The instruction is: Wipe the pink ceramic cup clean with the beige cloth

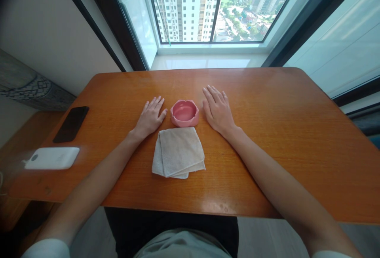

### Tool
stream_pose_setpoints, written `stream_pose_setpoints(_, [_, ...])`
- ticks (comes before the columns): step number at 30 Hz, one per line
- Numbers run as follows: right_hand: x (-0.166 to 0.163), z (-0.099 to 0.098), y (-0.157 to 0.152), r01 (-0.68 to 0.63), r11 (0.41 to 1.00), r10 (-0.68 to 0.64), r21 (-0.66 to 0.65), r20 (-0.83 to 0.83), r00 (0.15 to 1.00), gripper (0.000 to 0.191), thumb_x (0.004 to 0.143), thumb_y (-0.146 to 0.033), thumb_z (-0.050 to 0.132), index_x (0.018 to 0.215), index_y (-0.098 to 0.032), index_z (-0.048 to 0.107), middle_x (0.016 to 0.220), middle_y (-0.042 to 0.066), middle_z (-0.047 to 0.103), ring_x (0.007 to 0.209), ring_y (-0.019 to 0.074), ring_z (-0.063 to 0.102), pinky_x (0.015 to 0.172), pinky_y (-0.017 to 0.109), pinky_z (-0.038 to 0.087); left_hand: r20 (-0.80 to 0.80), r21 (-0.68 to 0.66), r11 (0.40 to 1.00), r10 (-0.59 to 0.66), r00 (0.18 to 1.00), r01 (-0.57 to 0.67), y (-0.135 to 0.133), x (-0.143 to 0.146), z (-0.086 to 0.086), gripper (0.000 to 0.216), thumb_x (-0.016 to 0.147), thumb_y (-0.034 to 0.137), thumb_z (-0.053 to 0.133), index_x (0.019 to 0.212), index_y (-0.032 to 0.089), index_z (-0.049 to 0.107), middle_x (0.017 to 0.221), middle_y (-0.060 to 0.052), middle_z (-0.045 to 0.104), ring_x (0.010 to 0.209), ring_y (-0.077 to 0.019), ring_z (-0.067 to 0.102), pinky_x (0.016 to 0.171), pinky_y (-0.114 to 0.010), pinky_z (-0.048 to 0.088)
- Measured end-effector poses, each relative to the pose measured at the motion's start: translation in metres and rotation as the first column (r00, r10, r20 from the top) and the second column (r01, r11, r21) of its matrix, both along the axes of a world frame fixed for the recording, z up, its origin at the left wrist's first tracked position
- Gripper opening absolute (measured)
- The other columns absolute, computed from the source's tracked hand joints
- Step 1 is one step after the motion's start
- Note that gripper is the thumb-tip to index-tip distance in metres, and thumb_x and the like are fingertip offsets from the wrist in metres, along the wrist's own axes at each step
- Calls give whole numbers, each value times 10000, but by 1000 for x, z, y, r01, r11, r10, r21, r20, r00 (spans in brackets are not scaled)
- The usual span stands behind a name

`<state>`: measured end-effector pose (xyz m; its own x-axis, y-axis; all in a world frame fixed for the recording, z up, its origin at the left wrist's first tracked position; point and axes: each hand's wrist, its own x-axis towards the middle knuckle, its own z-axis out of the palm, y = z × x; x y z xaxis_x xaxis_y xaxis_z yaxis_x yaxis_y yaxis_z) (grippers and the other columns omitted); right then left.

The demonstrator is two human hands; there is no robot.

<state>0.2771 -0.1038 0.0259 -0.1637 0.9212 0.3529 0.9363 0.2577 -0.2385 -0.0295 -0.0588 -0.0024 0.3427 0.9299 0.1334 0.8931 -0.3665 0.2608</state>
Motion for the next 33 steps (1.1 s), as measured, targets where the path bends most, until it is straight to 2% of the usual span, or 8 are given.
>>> stream_pose_setpoints(3, [-17, 9, -15, -209, 974, 206, 88, 35, 978, 638, 1158, -364, 272, 1776, -233, 354, 1847, 84, 371, 1730, 297, 303, 1421, 589, 217, -3, 2, 1000, -2, 1000, 2, 0, 0, 0, 656, 1144, 433, 389, 1712, 107, 430, 1830, -157, 352, 1735, -322, 308, 1449, -566, 205])
stream_pose_setpoints(6, [-31, 10, -22, -443, 895, 439, 41, 80, 895, 538, 1168, -391, 354, 1655, -305, 565, 1706, 48, 592, 1642, 290, 461, 1435, 616, 150, -10, 6, 1000, 2, 1000, -2, 0, 0, 0, 654, 1146, 434, 383, 1708, 104, 434, 1828, -161, 355, 1737, -322, 303, 1446, -567, 211])
stream_pose_setpoints(11, [-33, 4, -16, -479, 878, 478, -6, 93, 873, 438, 1168, -435, 422, 1398, -294, 768, 1356, 54, 822, 1316, 288, 687, 1407, 625, 210, -12, 2, 1000, 4, 1000, -4, 0, 1, 0, 651, 1148, 429, 387, 1708, 101, 431, 1828, -159, 358, 1739, -321, 298, 1448, -558, 207])
stream_pose_setpoints(15, [-16, 5, -4, -336, 942, 333, -1, 136, 933, 513, 1175, -468, 346, 1302, -258, 796, 1287, 86, 823, 1338, 304, 659, 1368, 560, 272, -5, 3, 1000, 2, 1000, -1, -1, 0, 1, 651, 1146, 431, 389, 1706, 102, 435, 1827, -162, 357, 1737, -322, 302, 1446, -568, 214])
stream_pose_setpoints(20, [33, 2, 19, 50, 998, -56, 48, 122, 991, 581, 1163, -485, 275, 1340, -219, 761, 1334, 150, 799, 1359, 372, 620, 1260, 589, 338, 7, 0, 1000, 0, 1000, 0, -1, 0, 0, 647, 1147, 432, 389, 1707, 112, 441, 1828, -155, 360, 1739, -318, 300, 1450, -564, 205])
stream_pose_setpoints(24, [97, -5, 36, 376, 921, -387, 105, 116, 915, 575, 1137, -450, 324, 1321, -127, 763, 1324, 261, 778, 1280, 418, 622, 1090, 569, 417, 26, 12, 1000, 1, 1000, -1, 0, -1, -2, 627, 1143, 437, 405, 1704, 163, 456, 1823, -140, 377, 1736, -310, 313, 1446, -570, 219])
stream_pose_setpoints(28, [153, -14, 44, 637, 762, -647, 112, 111, 754, 480, 1075, -356, 457, 1297, -91, 791, 1317, 317, 770, 1277, 438, 596, 971, 548, 414, 23, 6, 1000, 2, 1000, -3, 0, 0, -2, 634, 1143, 429, 410, 1706, 139, 449, 1825, -148, 368, 1736, -317, 310, 1448, -569, 210])
stream_pose_setpoints(33, [180, -24, 49, 724, 675, -736, 143, 62, 674, 468, 1042, -316, 500, 1299, -68, 802, 1291, 354, 759, 1286, 431, 551, 973, 567, 401, -1, -4, 1000, 10, 1000, -10, -1, 1, 1, 643, 1149, 425, 403, 1710, 113, 437, 1830, -148, 357, 1740, -313, 298, 1454, -548, 201])
